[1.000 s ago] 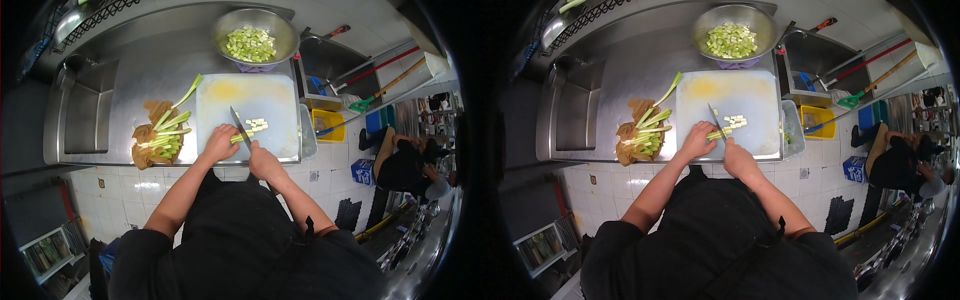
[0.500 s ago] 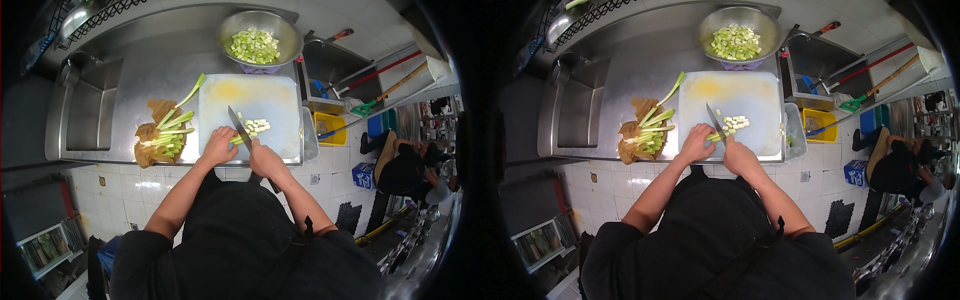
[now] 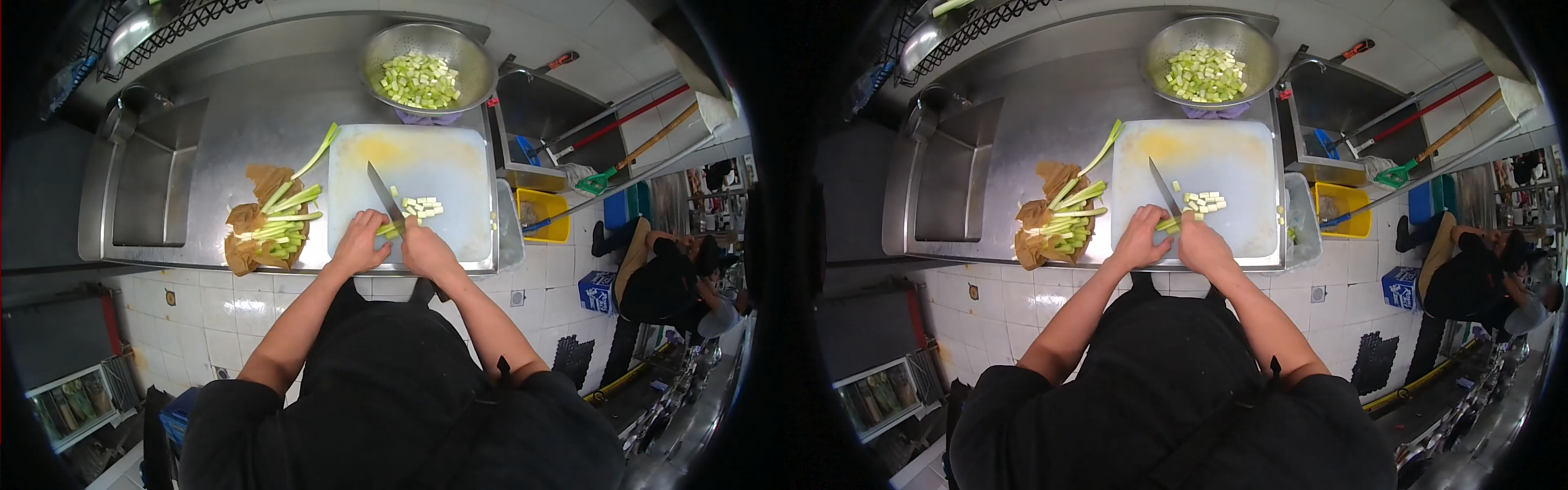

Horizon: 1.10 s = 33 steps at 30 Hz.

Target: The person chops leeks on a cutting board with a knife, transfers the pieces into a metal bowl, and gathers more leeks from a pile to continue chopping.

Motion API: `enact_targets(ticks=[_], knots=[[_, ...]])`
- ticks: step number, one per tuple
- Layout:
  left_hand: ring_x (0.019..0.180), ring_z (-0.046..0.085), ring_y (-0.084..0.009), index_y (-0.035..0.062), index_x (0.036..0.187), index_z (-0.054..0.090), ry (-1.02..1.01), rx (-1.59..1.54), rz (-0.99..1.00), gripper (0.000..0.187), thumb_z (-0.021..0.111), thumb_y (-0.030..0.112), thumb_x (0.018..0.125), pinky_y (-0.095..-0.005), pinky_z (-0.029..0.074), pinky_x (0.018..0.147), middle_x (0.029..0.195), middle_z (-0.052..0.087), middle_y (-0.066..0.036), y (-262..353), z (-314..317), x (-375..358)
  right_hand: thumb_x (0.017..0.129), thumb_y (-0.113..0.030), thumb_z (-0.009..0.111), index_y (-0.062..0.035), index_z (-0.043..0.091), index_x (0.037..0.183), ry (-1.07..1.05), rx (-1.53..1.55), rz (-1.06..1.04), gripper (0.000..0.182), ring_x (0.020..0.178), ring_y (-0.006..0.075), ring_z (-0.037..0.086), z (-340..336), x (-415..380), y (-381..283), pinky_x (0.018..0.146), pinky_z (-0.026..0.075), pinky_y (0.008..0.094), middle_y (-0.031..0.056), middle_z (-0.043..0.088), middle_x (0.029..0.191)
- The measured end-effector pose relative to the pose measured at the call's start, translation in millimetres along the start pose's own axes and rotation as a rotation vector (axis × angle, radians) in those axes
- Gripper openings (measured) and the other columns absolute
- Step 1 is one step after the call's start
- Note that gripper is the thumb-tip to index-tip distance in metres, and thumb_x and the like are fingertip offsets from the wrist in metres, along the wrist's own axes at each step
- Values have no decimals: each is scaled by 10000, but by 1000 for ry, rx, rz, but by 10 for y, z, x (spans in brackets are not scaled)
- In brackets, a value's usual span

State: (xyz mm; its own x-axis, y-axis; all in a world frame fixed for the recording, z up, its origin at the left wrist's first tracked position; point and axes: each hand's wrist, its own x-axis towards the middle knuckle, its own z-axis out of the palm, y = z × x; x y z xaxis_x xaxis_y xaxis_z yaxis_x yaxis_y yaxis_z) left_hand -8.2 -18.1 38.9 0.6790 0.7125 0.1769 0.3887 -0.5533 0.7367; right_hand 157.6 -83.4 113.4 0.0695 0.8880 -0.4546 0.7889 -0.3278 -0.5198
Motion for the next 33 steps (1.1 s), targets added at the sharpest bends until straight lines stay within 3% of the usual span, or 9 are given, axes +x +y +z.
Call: enact_targets(ticks=[8,14,23,26,30,31,32,33], knots=[[1043,566,-356,6,1009,621,34,-3,19,264,712,70,769,-432,474,931,1061,623,-147,-120,86,-79,905,-29,489,58,477,1049,-118,-73,44,168,871,494,687,39,-403,-47,787,527,582,339,680,902],[1058,574,-356,4,1017,629,46,12,40,259,711,61,778,-433,479,939,1086,639,-146,-140,99,-78,901,-19,484,57,454,1072,31,-36,-50,190,842,506,678,451,-124,137,766,530,583,334,678,875],[1097,553,-364,16,1008,643,56,5,-25,238,723,94,798,-436,459,972,1117,618,-140,-48,-2,-77,1004,-193,510,37,461,1108,125,116,-117,258,782,533,644,322,91,547,712,492,609,331,662,811],[1080,557,-355,35,1019,654,43,88,66,245,730,125,805,-445,450,973,1109,616,-133,-10,25,-60,1008,-201,524,22,459,1095,197,151,-94,248,772,528,642,224,-64,703,696,477,613,320,654,775],[1057,557,-344,60,1049,671,27,159,46,269,741,170,814,-437,450,953,1103,615,-125,-228,97,-55,1003,-207,564,29,463,1005,356,320,-65,257,680,498,618,-58,-341,754,617,464,548,287,624,695],[1067,550,-342,66,1069,674,40,211,-46,293,747,203,821,-442,442,954,1124,609,-117,-282,54,-60,1001,-213,578,30,465,973,388,382,-21,270,644,484,604,-110,-409,791,589,457,519,273,613,671],[1078,543,-340,72,1089,676,51,263,-136,317,753,236,828,-448,435,956,1146,604,-110,-318,48,-47,1003,-243,592,29,482,955,442,402,-9,298,565,400,591,-61,-430,928,552,446,463,228,578,625],[1078,543,-340,72,1089,676,42,264,-123,317,753,236,828,-448,435,956,1146,604,-110,-249,18,0,1003,-243,592,29,482,955,454,409,-1,298,565,400,591,-9,-465,1043,552,446,463,228,578,625]])
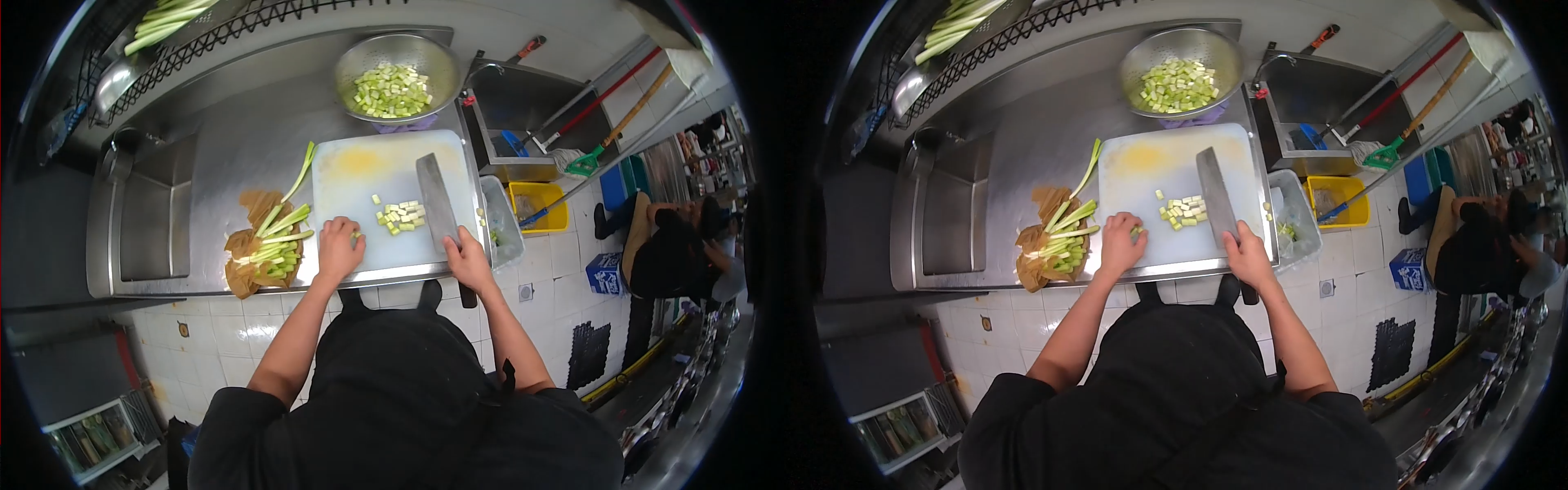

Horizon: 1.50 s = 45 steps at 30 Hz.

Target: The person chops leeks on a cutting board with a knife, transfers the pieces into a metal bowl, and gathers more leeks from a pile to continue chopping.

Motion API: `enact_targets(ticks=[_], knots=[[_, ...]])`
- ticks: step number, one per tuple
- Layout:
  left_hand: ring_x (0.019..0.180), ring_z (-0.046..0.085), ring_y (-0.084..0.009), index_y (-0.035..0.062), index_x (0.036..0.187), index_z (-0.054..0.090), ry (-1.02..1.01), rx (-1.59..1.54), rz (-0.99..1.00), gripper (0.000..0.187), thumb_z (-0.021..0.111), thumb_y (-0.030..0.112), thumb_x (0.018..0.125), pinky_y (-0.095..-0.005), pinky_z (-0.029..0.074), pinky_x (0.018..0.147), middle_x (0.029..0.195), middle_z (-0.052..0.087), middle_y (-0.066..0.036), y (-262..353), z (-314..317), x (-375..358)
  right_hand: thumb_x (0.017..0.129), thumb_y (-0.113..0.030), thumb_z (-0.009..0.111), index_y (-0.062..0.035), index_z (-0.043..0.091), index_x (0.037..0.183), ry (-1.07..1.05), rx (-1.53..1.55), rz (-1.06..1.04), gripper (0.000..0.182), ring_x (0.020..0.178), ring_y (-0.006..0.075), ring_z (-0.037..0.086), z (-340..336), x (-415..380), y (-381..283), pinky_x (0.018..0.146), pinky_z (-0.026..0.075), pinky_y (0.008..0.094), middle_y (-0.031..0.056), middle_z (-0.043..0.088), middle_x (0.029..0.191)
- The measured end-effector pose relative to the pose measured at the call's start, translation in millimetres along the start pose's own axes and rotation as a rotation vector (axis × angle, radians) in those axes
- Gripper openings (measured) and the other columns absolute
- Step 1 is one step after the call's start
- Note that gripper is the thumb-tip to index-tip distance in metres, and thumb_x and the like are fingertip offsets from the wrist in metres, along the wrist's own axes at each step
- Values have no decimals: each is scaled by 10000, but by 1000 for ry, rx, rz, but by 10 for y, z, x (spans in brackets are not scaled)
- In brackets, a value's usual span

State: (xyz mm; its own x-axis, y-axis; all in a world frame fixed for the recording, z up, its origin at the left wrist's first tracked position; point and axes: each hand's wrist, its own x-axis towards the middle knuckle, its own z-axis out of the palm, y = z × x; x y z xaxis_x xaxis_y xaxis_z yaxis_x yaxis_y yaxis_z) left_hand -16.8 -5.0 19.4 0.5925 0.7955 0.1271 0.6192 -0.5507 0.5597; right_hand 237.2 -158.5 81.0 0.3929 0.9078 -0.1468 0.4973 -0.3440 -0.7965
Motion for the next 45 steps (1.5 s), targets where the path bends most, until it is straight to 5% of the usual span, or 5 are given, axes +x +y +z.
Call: enact_targets(ticks=[7,12,35,40,45], knots=[[1228,461,-338,87,1284,619,110,-27,5,577,741,457,859,-480,343,1045,1307,547,-128,480,254,484,1062,-276,527,-42,561,1082,-84,447,344,238,402,108,496,-24,-401,434,380,408,286,22,540,586],[1288,397,-370,123,1370,575,73,152,-84,753,647,662,848,-520,313,1055,1403,470,-157,884,711,616,1063,-281,532,-36,521,1135,-155,445,366,256,402,128,502,319,-391,476,378,409,298,35,532,569],[933,582,-316,64,959,736,449,-244,236,190,791,193,830,-411,500,829,984,632,-104,956,889,996,1058,-208,513,-12,517,1249,-287,544,288,274,443,106,481,356,-73,121,418,430,290,18,509,603],[915,585,-337,68,948,722,647,-144,496,186,784,192,823,-435,513,794,999,632,-105,1324,127,1953,1057,-222,528,-48,538,1189,-67,541,71,218,433,102,490,9,325,-485,410,416,289,-6,512,599],[1147,565,-383,70,1156,717,308,-26,132,384,640,388,954,-549,413,983,1216,661,-153,1279,-504,3224,1041,-236,548,-33,514,1055,-6,417,76,206,464,174,542,-359,560,-919,453,448,332,50,538,605]])
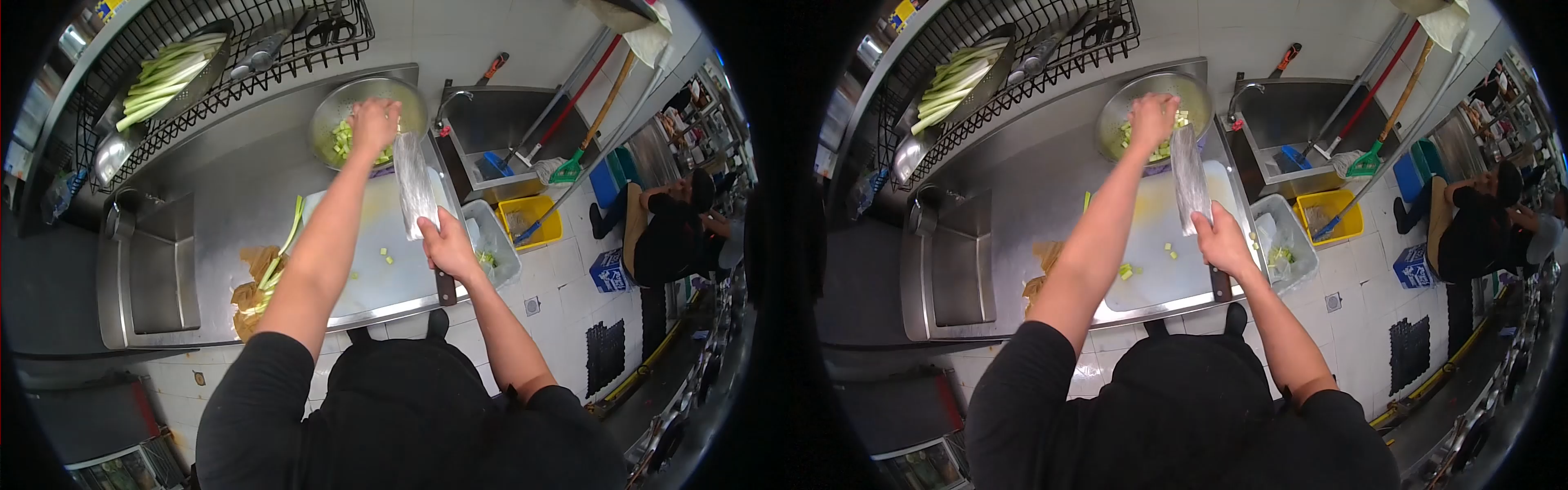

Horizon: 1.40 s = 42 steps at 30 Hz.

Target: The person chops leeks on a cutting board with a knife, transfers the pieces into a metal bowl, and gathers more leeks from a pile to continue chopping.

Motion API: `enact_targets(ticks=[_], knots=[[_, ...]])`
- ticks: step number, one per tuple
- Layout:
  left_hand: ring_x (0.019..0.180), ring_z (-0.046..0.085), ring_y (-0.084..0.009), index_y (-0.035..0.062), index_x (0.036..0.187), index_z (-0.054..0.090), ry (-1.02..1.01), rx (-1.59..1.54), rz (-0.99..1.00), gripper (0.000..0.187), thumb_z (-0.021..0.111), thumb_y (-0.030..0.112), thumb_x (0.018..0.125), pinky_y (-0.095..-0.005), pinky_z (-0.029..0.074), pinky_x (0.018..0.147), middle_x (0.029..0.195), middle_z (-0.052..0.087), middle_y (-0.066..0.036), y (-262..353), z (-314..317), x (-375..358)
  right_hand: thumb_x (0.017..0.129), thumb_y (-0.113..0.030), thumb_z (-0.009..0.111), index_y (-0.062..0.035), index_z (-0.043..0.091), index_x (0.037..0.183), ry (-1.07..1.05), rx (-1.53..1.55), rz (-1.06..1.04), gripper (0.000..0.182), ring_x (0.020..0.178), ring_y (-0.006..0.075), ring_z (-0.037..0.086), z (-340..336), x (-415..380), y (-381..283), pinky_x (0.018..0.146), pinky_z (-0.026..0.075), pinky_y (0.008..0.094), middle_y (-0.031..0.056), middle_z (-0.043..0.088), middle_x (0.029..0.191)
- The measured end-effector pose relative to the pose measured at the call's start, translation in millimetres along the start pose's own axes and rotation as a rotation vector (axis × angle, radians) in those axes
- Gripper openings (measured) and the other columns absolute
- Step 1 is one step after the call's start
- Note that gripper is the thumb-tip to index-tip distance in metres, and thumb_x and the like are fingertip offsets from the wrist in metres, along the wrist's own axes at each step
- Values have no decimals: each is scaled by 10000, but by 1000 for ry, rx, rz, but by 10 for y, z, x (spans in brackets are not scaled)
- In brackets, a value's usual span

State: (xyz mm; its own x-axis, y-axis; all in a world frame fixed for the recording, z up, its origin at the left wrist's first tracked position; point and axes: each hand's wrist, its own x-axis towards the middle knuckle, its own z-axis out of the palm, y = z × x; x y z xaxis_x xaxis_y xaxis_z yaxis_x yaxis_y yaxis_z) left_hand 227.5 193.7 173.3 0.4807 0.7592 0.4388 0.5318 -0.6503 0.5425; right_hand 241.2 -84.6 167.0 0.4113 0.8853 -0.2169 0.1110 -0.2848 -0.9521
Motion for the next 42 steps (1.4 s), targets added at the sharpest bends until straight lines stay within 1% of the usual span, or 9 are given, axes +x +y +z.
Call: enact_targets(ticks=[4,7,10,14,22,26,32,38,42], knots=[[1203,568,-382,43,1141,708,234,129,175,404,644,399,963,-538,422,979,1196,682,-154,-80,-241,49,1007,-194,554,4,483,1008,162,-408,-253,211,597,436,642,-58,-195,508,571,512,508,225,637,674],[1024,656,-348,29,1019,709,-149,-189,163,222,655,229,940,-454,494,883,1050,699,-190,-98,-354,-531,985,-168,545,-6,470,1036,179,-625,-37,185,724,527,636,17,-251,835,654,504,585,296,668,765],[963,670,-354,28,993,715,-764,-142,91,202,685,187,871,-450,529,870,995,702,-197,-195,-310,-1443,967,-159,533,-15,462,1094,161,-738,17,205,738,498,664,35,-149,1022,670,510,594,279,686,785],[1087,582,-390,50,994,716,-815,51,266,227,653,89,780,-456,528,925,1134,662,-159,-422,-23,-2437,946,-139,508,-17,472,1159,87,-844,87,248,789,478,685,4,-94,1064,719,522,590,271,701,829],[1022,555,-391,-13,936,693,-753,10,355,218,596,6,742,-453,543,880,1057,606,-179,-289,64,-2374,958,-149,483,-10,474,1231,113,-837,163,306,838,493,682,-199,-338,1175,771,513,607,292,700,868],[1008,572,-400,3,971,697,-131,-137,393,220,652,17,756,-475,516,927,1063,608,-188,-172,-97,-1450,948,-125,452,-7,479,1226,95,-867,137,303,849,494,685,-192,-337,1085,767,516,606,299,700,877],[1155,593,-392,38,1172,666,29,-13,298,363,647,86,812,-456,488,1002,1211,612,-222,-215,-695,-690,950,-126,466,-4,478,1194,112,-878,149,273,845,500,683,-167,-310,1175,764,523,606,306,696,864],[1163,574,-387,111,1262,645,-1115,157,117,498,744,211,785,-474,456,1049,1244,600,-184,-705,-729,-2110,963,-142,462,-2,475,1205,109,-846,157,280,829,495,684,-175,-355,1205,755,520,606,306,696,871],[1060,545,-437,79,1200,649,-816,243,-52,383,659,99,818,-497,498,937,1225,579,-190,-528,-664,-3127,955,-151,502,0,479,1189,77,-779,62,280,786,503,673,-224,-386,1287,728,519,606,297,686,820]])
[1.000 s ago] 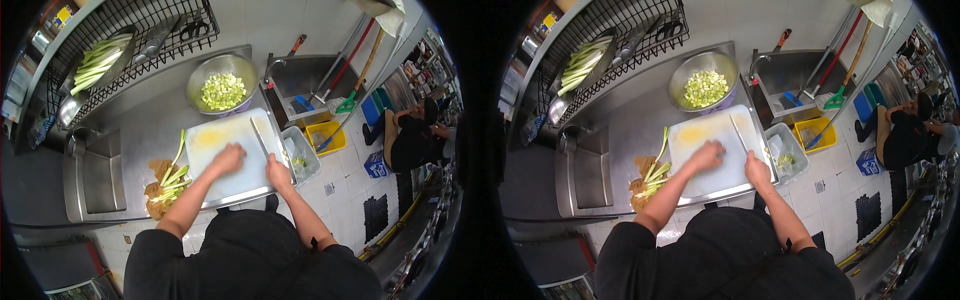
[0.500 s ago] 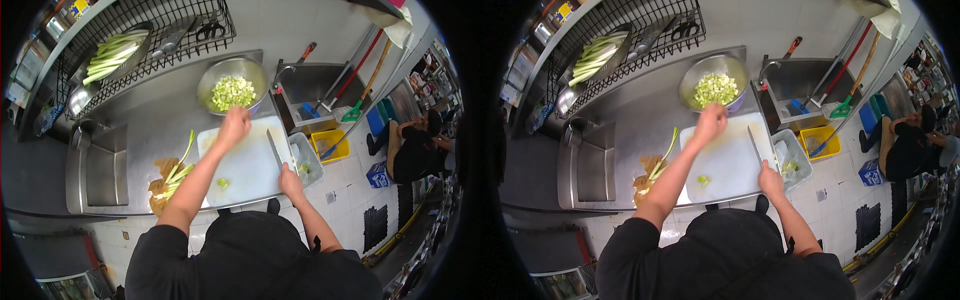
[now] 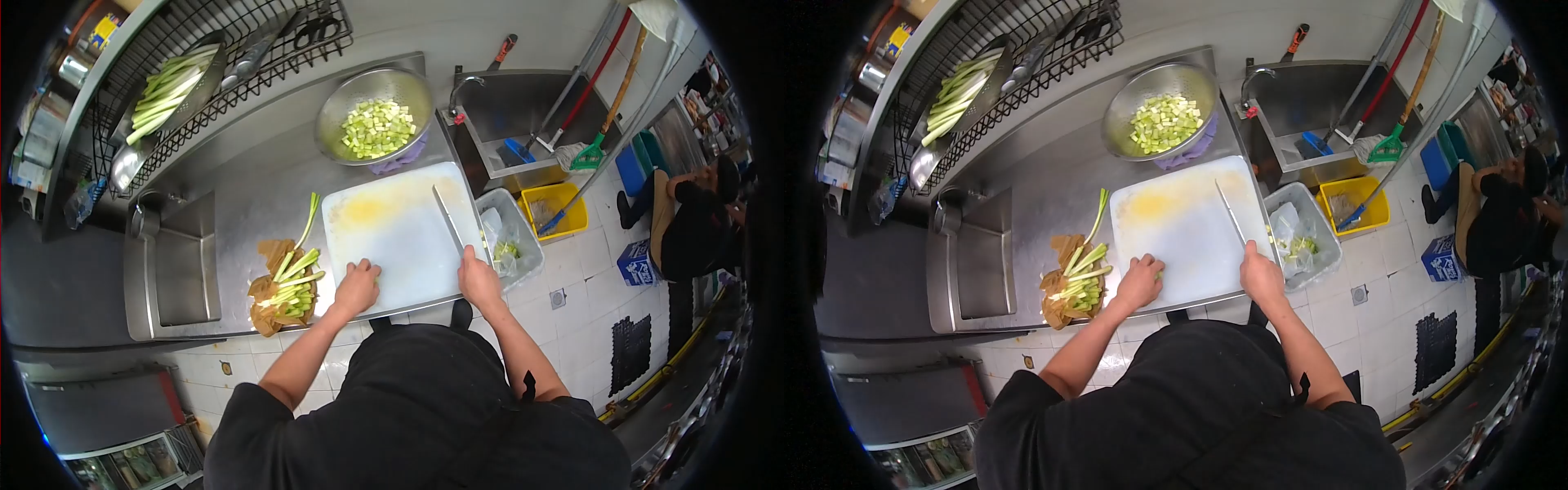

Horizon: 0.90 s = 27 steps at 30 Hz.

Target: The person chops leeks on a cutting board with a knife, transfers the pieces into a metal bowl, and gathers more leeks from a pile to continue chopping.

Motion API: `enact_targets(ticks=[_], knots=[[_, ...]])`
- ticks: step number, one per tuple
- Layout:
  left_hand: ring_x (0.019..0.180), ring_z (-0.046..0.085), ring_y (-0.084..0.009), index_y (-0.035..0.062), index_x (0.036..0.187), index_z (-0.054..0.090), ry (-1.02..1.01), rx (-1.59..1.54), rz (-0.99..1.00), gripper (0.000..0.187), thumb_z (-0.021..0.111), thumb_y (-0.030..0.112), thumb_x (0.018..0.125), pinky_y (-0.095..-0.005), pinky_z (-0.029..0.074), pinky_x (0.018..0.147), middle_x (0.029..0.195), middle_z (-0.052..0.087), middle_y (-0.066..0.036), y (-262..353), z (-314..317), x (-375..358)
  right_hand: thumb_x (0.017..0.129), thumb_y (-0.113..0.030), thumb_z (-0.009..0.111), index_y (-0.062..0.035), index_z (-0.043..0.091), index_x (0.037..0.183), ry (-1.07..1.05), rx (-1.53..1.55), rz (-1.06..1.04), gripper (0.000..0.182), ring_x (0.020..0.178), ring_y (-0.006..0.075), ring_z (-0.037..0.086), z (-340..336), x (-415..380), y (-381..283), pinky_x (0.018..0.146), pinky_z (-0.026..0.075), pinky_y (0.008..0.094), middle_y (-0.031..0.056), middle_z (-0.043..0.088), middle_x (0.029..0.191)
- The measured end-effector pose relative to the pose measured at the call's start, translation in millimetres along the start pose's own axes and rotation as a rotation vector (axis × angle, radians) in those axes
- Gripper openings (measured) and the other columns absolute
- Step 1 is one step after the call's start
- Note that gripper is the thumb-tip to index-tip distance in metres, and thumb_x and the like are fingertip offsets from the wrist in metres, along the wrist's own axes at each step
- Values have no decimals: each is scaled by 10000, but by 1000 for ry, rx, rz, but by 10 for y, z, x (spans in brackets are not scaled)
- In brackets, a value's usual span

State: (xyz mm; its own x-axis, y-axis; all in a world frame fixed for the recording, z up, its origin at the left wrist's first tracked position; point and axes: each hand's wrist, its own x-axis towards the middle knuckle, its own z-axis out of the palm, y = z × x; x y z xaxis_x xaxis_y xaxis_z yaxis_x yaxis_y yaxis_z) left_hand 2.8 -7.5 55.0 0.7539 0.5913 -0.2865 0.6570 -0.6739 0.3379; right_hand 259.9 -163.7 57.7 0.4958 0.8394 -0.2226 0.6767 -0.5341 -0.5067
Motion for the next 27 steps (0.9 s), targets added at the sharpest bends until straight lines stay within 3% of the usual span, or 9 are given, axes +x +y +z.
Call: enact_targets(ticks=[4,8,11,16,17,19,21,25,27], knots=[[1004,568,-435,42,1080,680,212,-82,-85,258,631,52,827,-493,512,888,1119,625,-191,307,273,78,956,-157,554,17,485,1139,69,222,-53,262,761,524,648,56,-115,279,685,497,609,303,665,774],[988,581,-451,13,1036,694,257,-156,37,235,616,34,815,-494,511,898,1107,631,-213,918,463,632,970,-122,556,48,481,1089,205,487,38,221,735,520,650,-169,-437,624,647,477,575,304,655,758],[999,587,-457,-6,1000,704,294,-142,179,234,601,13,791,-494,513,909,1101,635,-233,1566,563,1247,971,-130,559,55,496,1068,250,527,165,218,726,497,664,-392,-560,1075,636,491,548,296,653,750],[1029,612,-453,-29,982,701,202,-298,152,216,627,19,785,-492,509,953,1079,643,-244,2376,670,1879,970,-140,571,43,509,1047,435,364,153,208,685,463,652,-728,-644,1671,594,474,527,262,641,730],[1007,621,-457,-26,975,703,229,-331,171,192,648,36,801,-492,516,946,1066,646,-242,2396,686,1926,970,-141,574,37,509,1045,467,326,134,203,664,458,640,-744,-652,1729,585,467,522,255,638,728],[938,644,-440,-24,959,704,481,-465,274,159,692,88,847,-483,537,889,1038,655,-226,2411,586,1777,978,-143,568,36,536,1083,479,281,103,210,688,342,626,-681,-647,1841,636,481,472,214,647,816],[963,645,-428,-17,985,711,487,-495,203,178,701,104,855,-476,533,894,1068,652,-229,2199,357,1618,987,-145,576,35,508,1071,424,426,92,210,549,254,552,-698,-616,1739,533,434,429,168,595,675],[958,649,-406,-5,967,723,518,-506,64,167,703,133,875,-465,528,856,1029,670,-205,1451,56,1222,994,-140,567,52,507,1101,290,580,75,227,559,177,525,-544,-578,1408,518,418,393,135,575,656],[827,699,-319,-14,959,726,619,-470,-71,150,699,120,899,-407,565,781,980,702,-188,908,-65,960,997,-142,567,68,500,1127,221,543,-54,256,568,158,522,-471,-568,1120,514,421,380,138,585,658]])
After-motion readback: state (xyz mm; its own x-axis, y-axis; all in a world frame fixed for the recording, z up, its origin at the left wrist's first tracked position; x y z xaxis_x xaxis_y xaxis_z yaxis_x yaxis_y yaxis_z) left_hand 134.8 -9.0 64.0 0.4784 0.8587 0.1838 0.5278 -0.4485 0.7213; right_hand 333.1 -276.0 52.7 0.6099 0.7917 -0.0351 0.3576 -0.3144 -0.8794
